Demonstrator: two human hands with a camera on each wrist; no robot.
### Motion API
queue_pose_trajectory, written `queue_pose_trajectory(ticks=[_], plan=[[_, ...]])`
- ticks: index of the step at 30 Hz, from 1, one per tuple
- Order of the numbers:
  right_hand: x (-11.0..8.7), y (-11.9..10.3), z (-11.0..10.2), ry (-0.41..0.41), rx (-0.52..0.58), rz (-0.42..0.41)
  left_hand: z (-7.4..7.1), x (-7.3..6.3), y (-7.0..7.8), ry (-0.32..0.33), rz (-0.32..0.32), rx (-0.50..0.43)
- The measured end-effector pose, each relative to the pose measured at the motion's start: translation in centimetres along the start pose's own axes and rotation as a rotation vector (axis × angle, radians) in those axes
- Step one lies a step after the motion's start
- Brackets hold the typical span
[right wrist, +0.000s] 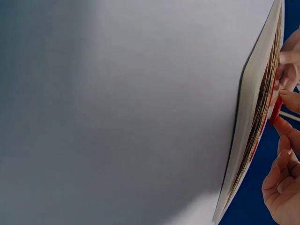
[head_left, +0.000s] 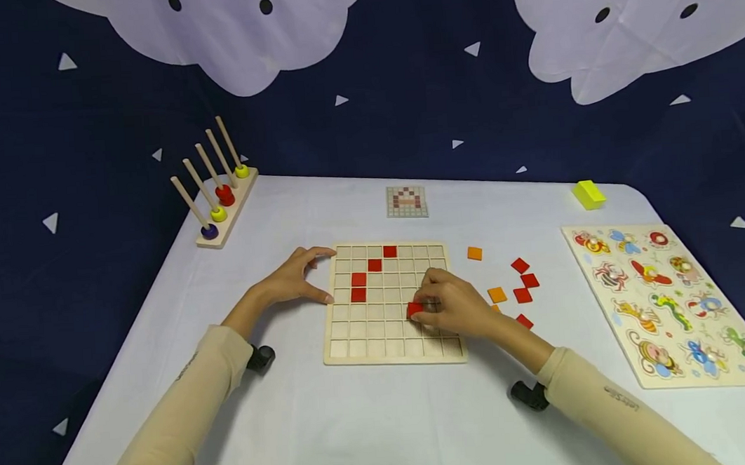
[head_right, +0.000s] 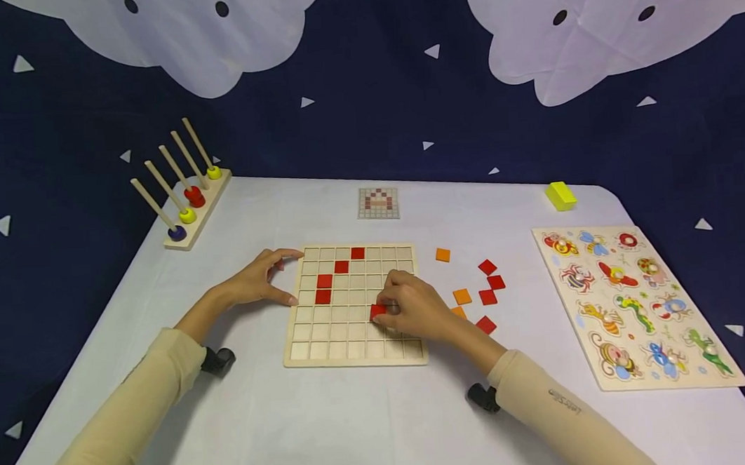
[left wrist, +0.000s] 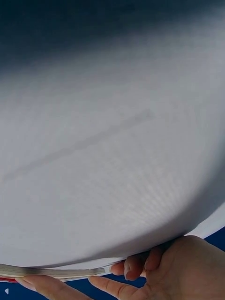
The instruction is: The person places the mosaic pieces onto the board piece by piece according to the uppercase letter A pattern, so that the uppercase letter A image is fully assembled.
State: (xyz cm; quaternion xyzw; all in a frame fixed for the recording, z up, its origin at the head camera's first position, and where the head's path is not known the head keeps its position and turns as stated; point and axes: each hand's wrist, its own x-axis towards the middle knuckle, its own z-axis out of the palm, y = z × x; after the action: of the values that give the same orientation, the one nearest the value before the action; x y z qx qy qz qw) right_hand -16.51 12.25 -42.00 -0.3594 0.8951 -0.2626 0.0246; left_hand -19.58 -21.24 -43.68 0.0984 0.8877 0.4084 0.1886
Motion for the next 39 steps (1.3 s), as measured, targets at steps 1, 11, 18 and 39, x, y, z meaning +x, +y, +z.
queue_pose_trajectory(ticks=[1, 11, 18, 39], plan=[[0.2, -0.3, 0.1, -0.006, 0.002, -0.001, 0.0, 0.0, 0.0, 0.000, -0.002, 0.002], [2.7, -2.6, 1.8, -0.056, -0.055, -0.064, 0.0, 0.0, -0.1, 0.004, -0.014, 0.002], [4.4, -4.3, 2.4, -0.070, -0.096, -0.115, -0.2, -0.1, 0.0, 0.007, -0.007, -0.002], [6.2, -5.4, 4.4, -0.096, -0.053, -0.048, -0.1, 0.0, -0.1, -0.001, -0.020, -0.023]])
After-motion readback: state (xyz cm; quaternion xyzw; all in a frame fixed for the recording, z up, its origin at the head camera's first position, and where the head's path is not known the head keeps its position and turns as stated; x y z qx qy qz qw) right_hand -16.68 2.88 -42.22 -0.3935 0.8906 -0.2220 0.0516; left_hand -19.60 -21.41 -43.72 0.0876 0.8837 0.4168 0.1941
